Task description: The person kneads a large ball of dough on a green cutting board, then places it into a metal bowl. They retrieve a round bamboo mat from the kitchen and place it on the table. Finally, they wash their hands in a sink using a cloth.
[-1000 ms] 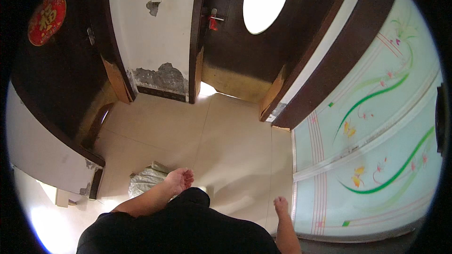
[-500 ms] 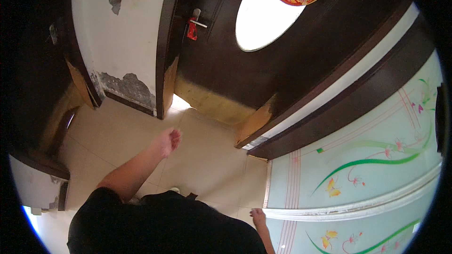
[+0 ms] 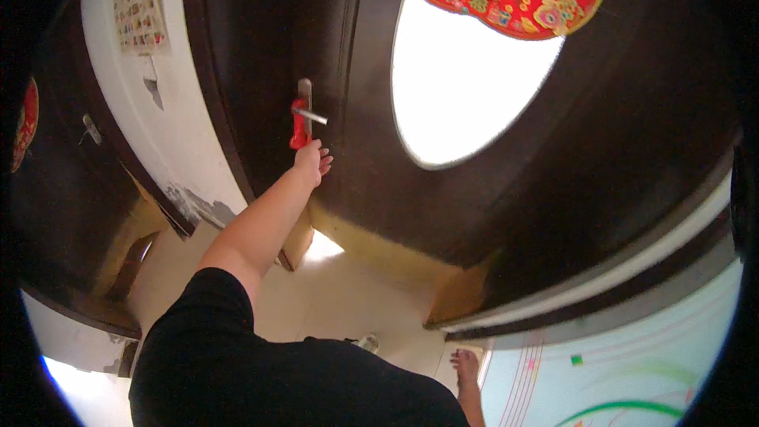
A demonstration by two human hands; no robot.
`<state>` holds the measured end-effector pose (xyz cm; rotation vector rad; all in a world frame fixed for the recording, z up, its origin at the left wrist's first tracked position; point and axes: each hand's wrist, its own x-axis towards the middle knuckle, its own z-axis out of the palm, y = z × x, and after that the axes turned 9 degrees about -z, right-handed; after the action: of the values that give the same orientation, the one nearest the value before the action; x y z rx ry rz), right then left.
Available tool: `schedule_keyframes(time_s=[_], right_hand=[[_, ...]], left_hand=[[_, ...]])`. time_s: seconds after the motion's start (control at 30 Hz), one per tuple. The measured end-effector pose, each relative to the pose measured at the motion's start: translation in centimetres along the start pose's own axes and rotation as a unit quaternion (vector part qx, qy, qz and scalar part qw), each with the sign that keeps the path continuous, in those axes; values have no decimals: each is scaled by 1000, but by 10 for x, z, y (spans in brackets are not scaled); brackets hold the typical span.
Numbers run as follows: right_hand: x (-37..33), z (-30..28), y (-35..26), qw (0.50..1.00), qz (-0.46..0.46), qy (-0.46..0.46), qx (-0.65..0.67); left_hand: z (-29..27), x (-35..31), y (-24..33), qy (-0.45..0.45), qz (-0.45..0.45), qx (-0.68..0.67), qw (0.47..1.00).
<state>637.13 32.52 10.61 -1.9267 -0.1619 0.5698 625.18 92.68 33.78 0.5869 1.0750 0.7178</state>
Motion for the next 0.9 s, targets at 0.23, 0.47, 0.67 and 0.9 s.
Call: schedule_keyframes(time_s=[0.23,0.47,0.67,0.9], right_hand=[[211,87,-227,979,-123,-162,-5],[287,211,-340,950,-17,-290,113],[328,230,-340,961,178,-172,123],[395,224,-328,903,287,-80,310]], left_hand=[[64,107,51,185,-51,107,976],[31,193,9,302,271,157,900],[45,222,-2,336,132,329,873],[140,290,-7,116,225,269,929]])
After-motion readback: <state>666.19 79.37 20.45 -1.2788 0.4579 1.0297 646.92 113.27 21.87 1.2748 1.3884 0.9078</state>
